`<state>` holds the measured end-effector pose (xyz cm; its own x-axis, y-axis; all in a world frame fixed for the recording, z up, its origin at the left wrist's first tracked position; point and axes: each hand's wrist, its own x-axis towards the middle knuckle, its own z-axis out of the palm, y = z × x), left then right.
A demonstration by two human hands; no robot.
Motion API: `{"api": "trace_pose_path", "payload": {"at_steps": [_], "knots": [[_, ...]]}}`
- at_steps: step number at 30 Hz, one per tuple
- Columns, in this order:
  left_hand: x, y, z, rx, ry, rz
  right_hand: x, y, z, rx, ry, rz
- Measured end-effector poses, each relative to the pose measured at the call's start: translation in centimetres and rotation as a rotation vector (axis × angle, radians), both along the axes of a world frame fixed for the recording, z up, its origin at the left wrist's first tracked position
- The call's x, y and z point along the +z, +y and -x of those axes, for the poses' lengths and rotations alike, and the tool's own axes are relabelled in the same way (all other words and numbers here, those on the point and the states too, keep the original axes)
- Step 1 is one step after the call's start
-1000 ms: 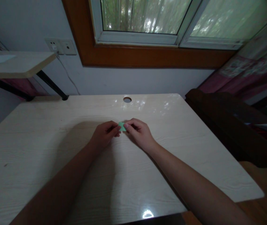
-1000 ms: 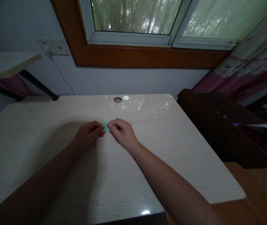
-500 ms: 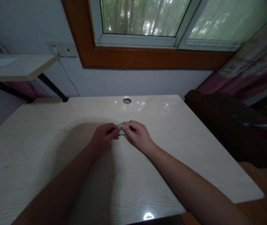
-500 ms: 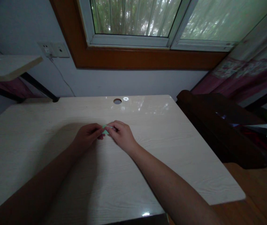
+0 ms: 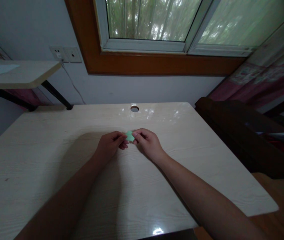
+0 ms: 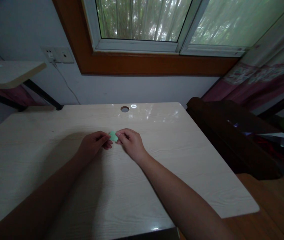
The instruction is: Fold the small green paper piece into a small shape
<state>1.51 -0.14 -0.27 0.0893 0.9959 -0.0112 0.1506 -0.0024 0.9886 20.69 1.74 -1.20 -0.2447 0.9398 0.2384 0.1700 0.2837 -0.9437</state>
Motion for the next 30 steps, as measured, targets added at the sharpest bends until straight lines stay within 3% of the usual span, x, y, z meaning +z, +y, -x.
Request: {"api": "trace_pose_path", "payload": {"at_steps": [11, 22, 30], "knots": [[-0.1, 0.0, 0.1, -0.007, -0.011, -0.029, 0.3, 0.0, 0.0, -0.076, 0.056, 0.022], [-0.3, 0.6, 0.7, 0.119, -0.105, -0.067, 0.2, 0.9, -1.0, -0.173, 0.186, 0.106], [-0.1, 0.4, 0.6, 0.071, -0.137, -0.114, 0.7, 0.4, -0.7, -0.145, 0.148, 0.097]]}}
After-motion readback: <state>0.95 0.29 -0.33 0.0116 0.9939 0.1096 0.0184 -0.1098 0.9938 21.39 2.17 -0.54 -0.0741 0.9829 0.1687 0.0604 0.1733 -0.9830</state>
